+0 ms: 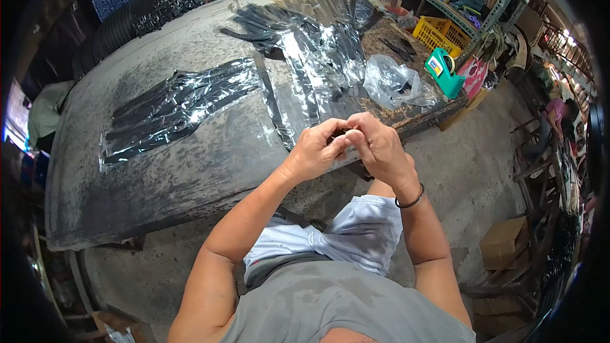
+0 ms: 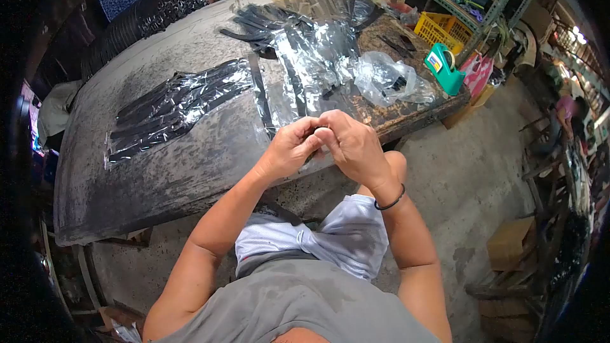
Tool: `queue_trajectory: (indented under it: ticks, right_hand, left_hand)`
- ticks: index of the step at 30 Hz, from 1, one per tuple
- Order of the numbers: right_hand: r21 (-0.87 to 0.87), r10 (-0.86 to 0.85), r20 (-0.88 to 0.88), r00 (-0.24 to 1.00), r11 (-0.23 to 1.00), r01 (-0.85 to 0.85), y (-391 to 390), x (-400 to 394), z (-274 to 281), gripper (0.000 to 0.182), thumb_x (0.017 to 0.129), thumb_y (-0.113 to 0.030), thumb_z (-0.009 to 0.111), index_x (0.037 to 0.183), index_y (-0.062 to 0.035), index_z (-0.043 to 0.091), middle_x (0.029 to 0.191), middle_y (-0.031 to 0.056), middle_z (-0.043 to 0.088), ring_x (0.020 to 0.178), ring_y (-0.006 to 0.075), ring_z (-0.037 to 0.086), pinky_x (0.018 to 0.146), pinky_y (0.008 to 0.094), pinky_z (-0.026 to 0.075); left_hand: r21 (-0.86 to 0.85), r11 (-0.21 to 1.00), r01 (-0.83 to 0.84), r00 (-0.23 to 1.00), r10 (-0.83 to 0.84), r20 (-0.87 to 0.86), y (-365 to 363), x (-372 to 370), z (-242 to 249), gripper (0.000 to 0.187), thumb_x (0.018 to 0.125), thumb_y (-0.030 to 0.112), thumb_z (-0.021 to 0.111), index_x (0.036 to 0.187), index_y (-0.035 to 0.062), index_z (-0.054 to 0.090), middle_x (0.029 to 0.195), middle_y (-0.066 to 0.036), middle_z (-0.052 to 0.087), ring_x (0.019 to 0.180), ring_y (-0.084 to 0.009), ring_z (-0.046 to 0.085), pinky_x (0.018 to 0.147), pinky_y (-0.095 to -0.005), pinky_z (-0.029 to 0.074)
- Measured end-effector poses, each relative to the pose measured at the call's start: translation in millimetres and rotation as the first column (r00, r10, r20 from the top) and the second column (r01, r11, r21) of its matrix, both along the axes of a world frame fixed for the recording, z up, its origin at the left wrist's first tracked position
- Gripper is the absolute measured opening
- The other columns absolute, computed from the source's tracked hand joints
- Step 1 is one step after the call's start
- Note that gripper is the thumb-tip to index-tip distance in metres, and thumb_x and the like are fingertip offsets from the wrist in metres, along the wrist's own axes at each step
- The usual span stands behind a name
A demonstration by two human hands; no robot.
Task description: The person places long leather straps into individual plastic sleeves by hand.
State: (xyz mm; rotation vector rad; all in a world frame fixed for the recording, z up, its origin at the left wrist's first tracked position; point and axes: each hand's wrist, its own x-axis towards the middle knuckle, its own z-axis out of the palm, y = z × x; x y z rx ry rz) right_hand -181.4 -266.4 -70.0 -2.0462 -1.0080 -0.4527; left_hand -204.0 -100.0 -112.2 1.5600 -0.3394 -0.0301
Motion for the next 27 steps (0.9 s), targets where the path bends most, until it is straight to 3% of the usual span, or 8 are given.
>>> queue_trajectory:
  ticks: [5,8,12,15,17,19,23,27]
  right_hand:
    - [0.325,0.216,-0.33,0.919,0.94,-0.104,-7,-3,-27,0.021,0.092,-0.025,0.054,0.103,-0.0067,0.05,0.074,0.0028,0.053,0.065,0.0099,0.054,0.058,0.0279,0.045]
    - [0.634,0.273,-0.549,0.79,0.752,0.181,-2,-2,-57,0.039,0.094,-0.044,0.054,0.095,-0.0058,0.049,0.073,-0.0009,0.051,0.062,0.0064,0.051,0.057,0.0205,0.045]
    - [0.577,0.518,-0.814,0.262,0.769,0.274,8,2,-75,0.038,0.093,-0.047,0.054,0.089,-0.0096,0.054,0.073,-0.002,0.052,0.059,0.0077,0.053,0.053,0.0211,0.045]
    - [0.742,0.665,-0.669,0.332,0.57,0.353,20,3,-69,0.031,0.093,-0.041,0.058,0.087,-0.0109,0.054,0.073,-0.0037,0.052,0.058,0.0061,0.052,0.052,0.0204,0.044]
    - [0.709,0.576,-0.699,0.425,0.638,0.301,18,7,-69,0.025,0.092,-0.033,0.063,0.087,-0.01,0.054,0.071,-0.0046,0.051,0.057,0.0044,0.051,0.051,0.0192,0.044]
    - [0.723,0.417,-0.612,0.672,0.641,0.26,21,5,-59,0.021,0.091,-0.026,0.065,0.086,-0.0083,0.054,0.069,-0.0046,0.051,0.056,0.0037,0.049,0.051,0.0191,0.043]
    - [0.667,0.279,-0.51,0.814,0.726,0.169,18,0,-46,0.02,0.091,-0.023,0.065,0.084,-0.0069,0.054,0.069,-0.0038,0.053,0.057,0.0022,0.048,0.052,0.0182,0.04]
    - [0.642,0.225,-0.476,0.85,0.749,0.162,17,-4,-46,0.02,0.092,-0.021,0.064,0.084,-0.0059,0.054,0.069,-0.0031,0.054,0.059,0.0022,0.048,0.053,0.0182,0.04]
  left_hand:
    - [0.062,0.997,-0.04,0.993,0.033,0.115,5,-2,-8,0.031,0.093,0.023,0.061,0.113,0.0001,0.057,0.084,-0.001,0.062,0.076,-0.0062,0.057,0.066,-0.0213,0.047]
    - [0.056,0.996,-0.073,0.957,0.054,0.284,8,1,-24,0.035,0.092,0.03,0.062,0.109,-0.0003,0.059,0.086,-0.002,0.063,0.077,-0.0065,0.057,0.066,-0.0207,0.047]
    - [-0.022,1.0,0.012,0.935,-0.003,0.355,2,-8,-25,0.037,0.091,0.034,0.062,0.1,-0.0017,0.064,0.081,-0.005,0.065,0.071,-0.0081,0.059,0.065,-0.022,0.047]
    - [0.023,1.0,-0.012,0.897,0.001,0.442,2,-10,-28,0.032,0.093,0.029,0.06,0.095,-0.0024,0.065,0.072,-0.003,0.062,0.061,-0.009,0.057,0.059,-0.0237,0.047]
    - [0.176,0.983,-0.061,0.907,-0.019,0.421,7,-17,-24,0.024,0.095,0.019,0.057,0.103,-0.0023,0.063,0.075,-0.003,0.063,0.062,-0.0086,0.056,0.058,-0.0236,0.046]
    - [0.089,0.994,-0.063,0.942,0.03,0.333,5,-22,-28,0.023,0.094,0.016,0.055,0.108,-0.0019,0.06,0.077,-0.003,0.062,0.064,-0.0084,0.055,0.059,-0.0236,0.046]
    - [-0.112,0.988,-0.105,0.984,0.119,0.13,-2,-23,-24,0.029,0.092,0.011,0.051,0.119,0.0002,0.053,0.081,-0.002,0.061,0.07,-0.0078,0.054,0.063,-0.0229,0.045]
    - [0.05,0.998,-0.043,0.988,0.035,0.148,3,-21,-21,0.025,0.094,0.021,0.053,0.109,0.0013,0.06,0.075,-0.003,0.059,0.067,-0.0085,0.055,0.062,-0.0238,0.045]
